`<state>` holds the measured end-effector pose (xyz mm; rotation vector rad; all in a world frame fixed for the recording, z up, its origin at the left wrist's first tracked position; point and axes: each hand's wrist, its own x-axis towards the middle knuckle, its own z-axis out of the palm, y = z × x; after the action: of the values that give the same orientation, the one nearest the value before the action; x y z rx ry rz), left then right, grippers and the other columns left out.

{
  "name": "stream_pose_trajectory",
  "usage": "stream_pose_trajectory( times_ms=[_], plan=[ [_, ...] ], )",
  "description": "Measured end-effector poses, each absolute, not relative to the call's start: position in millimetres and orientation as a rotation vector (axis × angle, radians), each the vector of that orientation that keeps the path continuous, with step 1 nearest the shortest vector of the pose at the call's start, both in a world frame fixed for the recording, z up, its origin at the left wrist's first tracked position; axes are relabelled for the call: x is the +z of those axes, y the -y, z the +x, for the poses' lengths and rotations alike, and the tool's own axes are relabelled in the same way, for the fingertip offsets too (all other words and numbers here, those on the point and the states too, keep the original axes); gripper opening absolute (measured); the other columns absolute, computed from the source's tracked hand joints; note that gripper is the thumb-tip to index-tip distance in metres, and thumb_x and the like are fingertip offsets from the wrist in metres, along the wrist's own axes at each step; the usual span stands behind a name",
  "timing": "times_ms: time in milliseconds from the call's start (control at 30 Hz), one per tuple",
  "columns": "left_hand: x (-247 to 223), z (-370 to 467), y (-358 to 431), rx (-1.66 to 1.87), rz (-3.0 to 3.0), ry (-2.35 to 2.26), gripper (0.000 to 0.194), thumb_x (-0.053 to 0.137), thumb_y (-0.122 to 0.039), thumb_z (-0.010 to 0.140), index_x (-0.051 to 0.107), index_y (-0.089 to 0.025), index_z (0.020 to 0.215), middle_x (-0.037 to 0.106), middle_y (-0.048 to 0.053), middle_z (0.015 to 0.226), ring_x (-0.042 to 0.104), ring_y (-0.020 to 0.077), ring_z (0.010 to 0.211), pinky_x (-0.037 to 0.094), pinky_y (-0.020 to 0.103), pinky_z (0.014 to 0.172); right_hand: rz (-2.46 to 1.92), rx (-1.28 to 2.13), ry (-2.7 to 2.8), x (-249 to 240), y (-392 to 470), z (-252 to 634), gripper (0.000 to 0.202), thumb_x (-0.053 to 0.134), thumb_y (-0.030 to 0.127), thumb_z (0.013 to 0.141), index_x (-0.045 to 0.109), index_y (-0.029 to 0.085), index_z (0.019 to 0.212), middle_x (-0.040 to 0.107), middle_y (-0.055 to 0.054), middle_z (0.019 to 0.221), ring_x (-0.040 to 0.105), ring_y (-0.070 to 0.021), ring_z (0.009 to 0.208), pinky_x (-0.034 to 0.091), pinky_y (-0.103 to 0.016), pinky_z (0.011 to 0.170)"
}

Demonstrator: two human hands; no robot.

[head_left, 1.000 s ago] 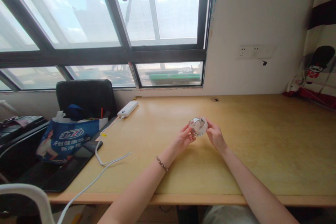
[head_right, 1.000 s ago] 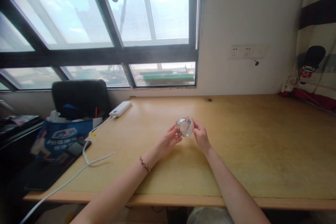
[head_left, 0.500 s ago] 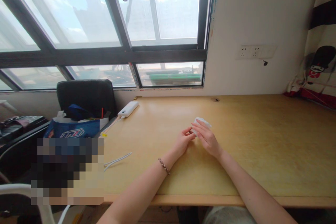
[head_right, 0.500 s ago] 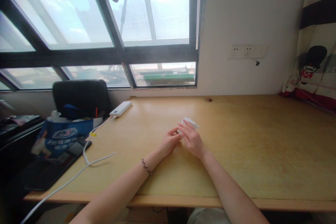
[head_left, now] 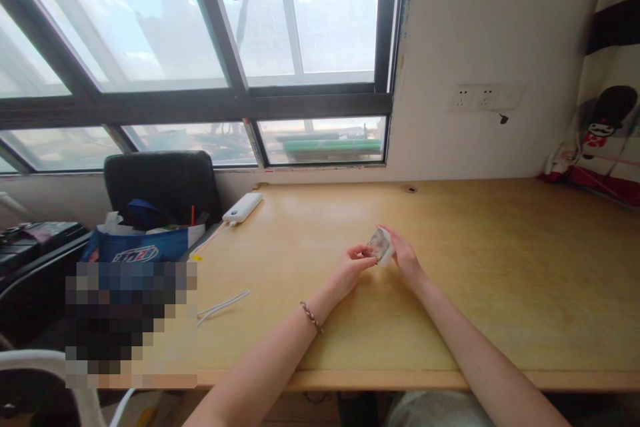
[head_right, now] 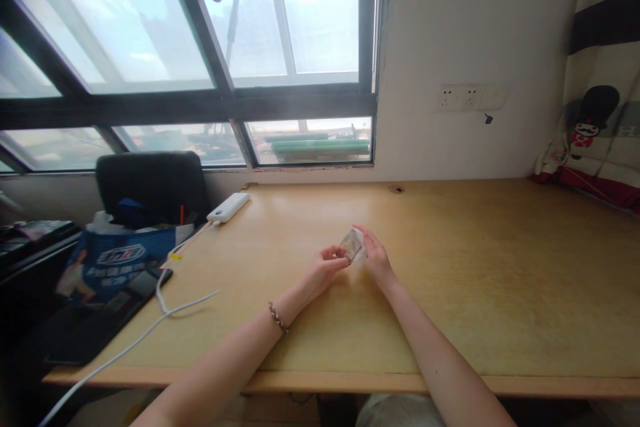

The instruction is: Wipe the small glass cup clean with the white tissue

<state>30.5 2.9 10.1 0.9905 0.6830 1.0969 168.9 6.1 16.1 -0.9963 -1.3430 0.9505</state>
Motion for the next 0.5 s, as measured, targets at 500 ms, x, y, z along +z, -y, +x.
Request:
stream_pose_trajectory(
  times_ms=[500],
  plan=[
    [16.9, 31.2, 3.7, 0.799, 1.062, -0.511, 0.035, 0.051, -0.039, 0.076, 0.056, -0.013, 0.099, 0.062, 0.011, 0.089, 0.061, 0.0179, 0.069, 0.046, 0.031, 0.067, -0.992, 1.401, 0.93, 7.2, -5.6, 160.9, 0.042, 0.049, 0.053, 0.07, 0.058, 0.014, 0.082, 0.065, -0.006, 0.072, 0.057, -0.0144, 0.052, 0.042, -0.023, 0.043]
  ],
)
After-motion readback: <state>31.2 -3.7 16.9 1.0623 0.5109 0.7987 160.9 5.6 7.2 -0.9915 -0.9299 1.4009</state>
